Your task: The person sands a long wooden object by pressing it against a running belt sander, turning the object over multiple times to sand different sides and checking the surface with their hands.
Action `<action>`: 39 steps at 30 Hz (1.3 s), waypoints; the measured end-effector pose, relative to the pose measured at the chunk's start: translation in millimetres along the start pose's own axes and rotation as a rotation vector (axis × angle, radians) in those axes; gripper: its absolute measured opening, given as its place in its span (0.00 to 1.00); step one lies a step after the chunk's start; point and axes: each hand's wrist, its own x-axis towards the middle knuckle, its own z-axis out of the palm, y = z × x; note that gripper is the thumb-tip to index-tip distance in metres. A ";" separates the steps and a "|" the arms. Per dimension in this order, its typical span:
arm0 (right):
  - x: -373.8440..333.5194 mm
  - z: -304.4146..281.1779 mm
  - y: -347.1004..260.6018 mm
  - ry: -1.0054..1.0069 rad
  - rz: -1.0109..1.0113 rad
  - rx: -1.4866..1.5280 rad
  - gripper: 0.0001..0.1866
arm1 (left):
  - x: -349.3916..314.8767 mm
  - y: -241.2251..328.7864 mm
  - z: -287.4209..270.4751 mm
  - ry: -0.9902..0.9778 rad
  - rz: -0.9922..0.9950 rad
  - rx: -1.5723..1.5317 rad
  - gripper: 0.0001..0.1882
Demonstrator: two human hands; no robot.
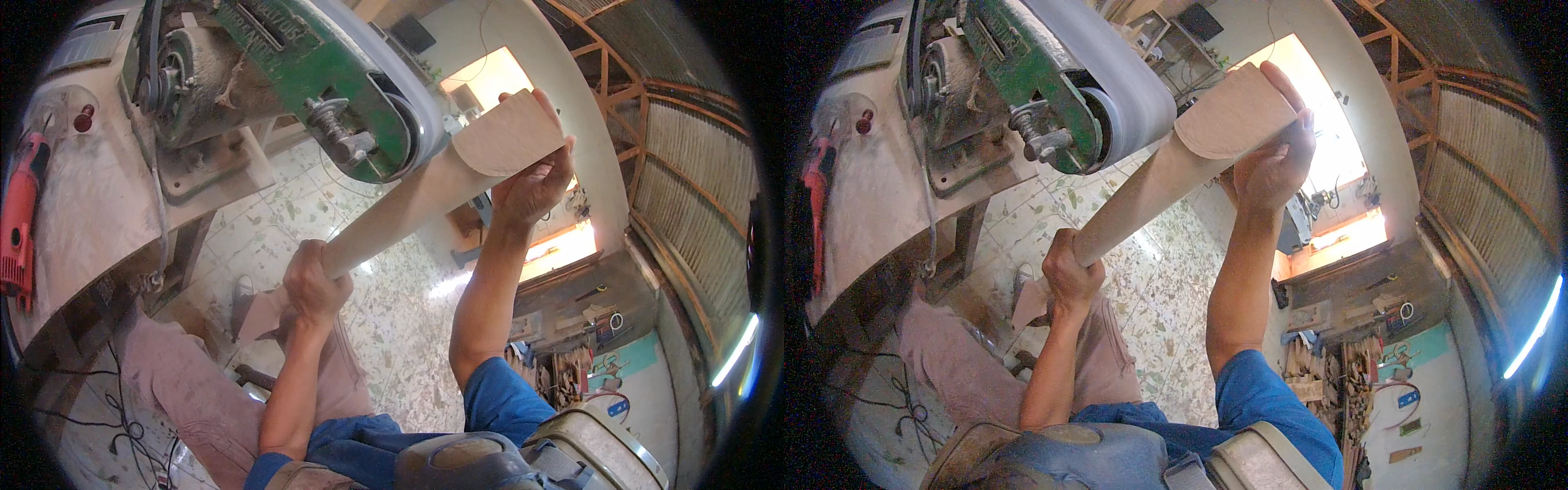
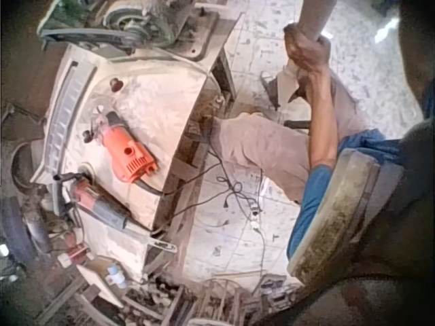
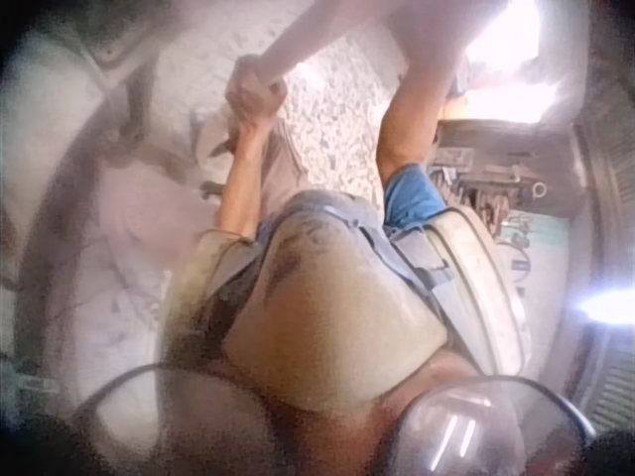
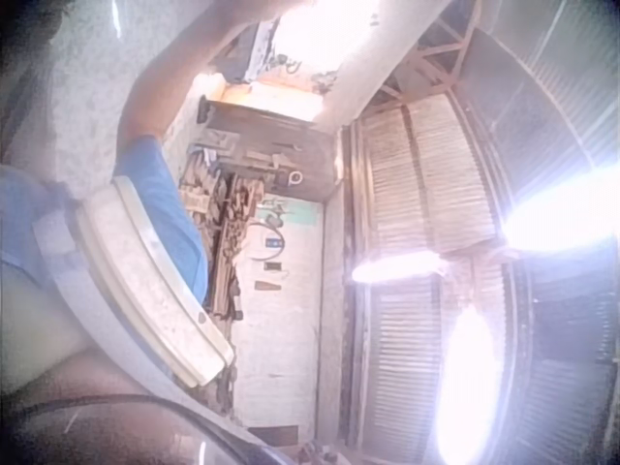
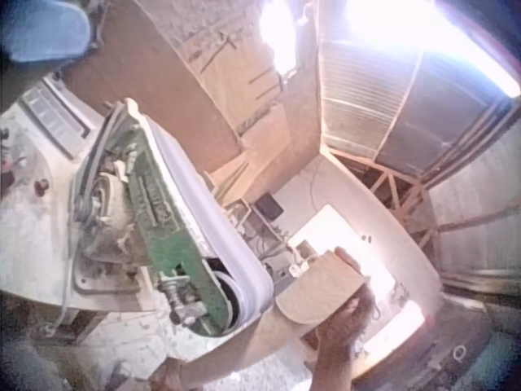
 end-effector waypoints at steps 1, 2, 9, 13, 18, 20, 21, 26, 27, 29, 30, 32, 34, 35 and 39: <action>-1.6 0.7 0.5 -0.012 0.000 -0.020 0.38 | -0.7 -0.8 -0.8 -0.003 -0.007 -0.003 0.13; -2.9 -0.4 0.2 -0.023 -0.002 -0.044 0.38 | -1.0 -0.4 -0.5 -0.009 -0.012 -0.010 0.13; -7.2 -0.4 5.2 -0.037 -0.045 -0.095 0.38 | -1.7 -2.0 0.8 0.010 -0.027 -0.032 0.11; -7.7 3.0 2.7 -0.043 -0.032 -0.105 0.40 | 0.4 -4.0 -0.3 -0.006 -0.021 -0.035 0.11; -10.1 13.7 -9.3 -0.083 -0.037 -0.198 0.41 | 3.1 -5.1 -1.0 -0.031 -0.006 -0.071 0.11; -9.5 14.6 -10.1 -0.070 -0.045 -0.204 0.40 | 4.5 -2.9 -1.5 -0.033 -0.004 -0.073 0.11; -8.9 15.0 -10.8 -0.064 -0.050 -0.207 0.39 | 4.3 -3.0 -0.6 -0.036 -0.007 -0.081 0.11; -5.3 18.7 -12.4 -0.073 -0.123 -0.254 0.36 | 4.0 -0.8 0.7 -0.043 -0.017 -0.127 0.10; -4.5 18.5 -12.8 -0.074 -0.143 -0.263 0.35 | 4.1 -0.6 1.1 -0.054 -0.023 -0.153 0.09; -2.5 17.2 -16.0 -0.071 -0.148 -0.343 0.34 | 4.3 -1.7 1.6 -0.072 -0.034 -0.203 0.08; -1.7 17.4 -16.9 -0.070 -0.151 -0.380 0.33 | 4.8 -1.9 0.9 -0.079 -0.039 -0.219 0.08; 1.4 19.6 -14.7 -0.042 -0.219 -0.418 0.29 | 5.4 -2.2 0.1 -0.094 -0.049 -0.253 0.07; 3.4 20.7 -13.8 -0.026 -0.263 -0.461 0.27 | 6.8 -2.8 -1.4 -0.133 -0.051 -0.292 0.06; 4.1 21.4 -14.5 -0.026 -0.273 -0.486 0.27 | 7.2 -2.8 -2.2 -0.153 -0.054 -0.313 0.05; 2.9 27.5 -19.5 -0.020 -0.240 -0.621 0.32 | 9.4 -3.3 -2.3 -0.183 -0.052 -0.359 0.07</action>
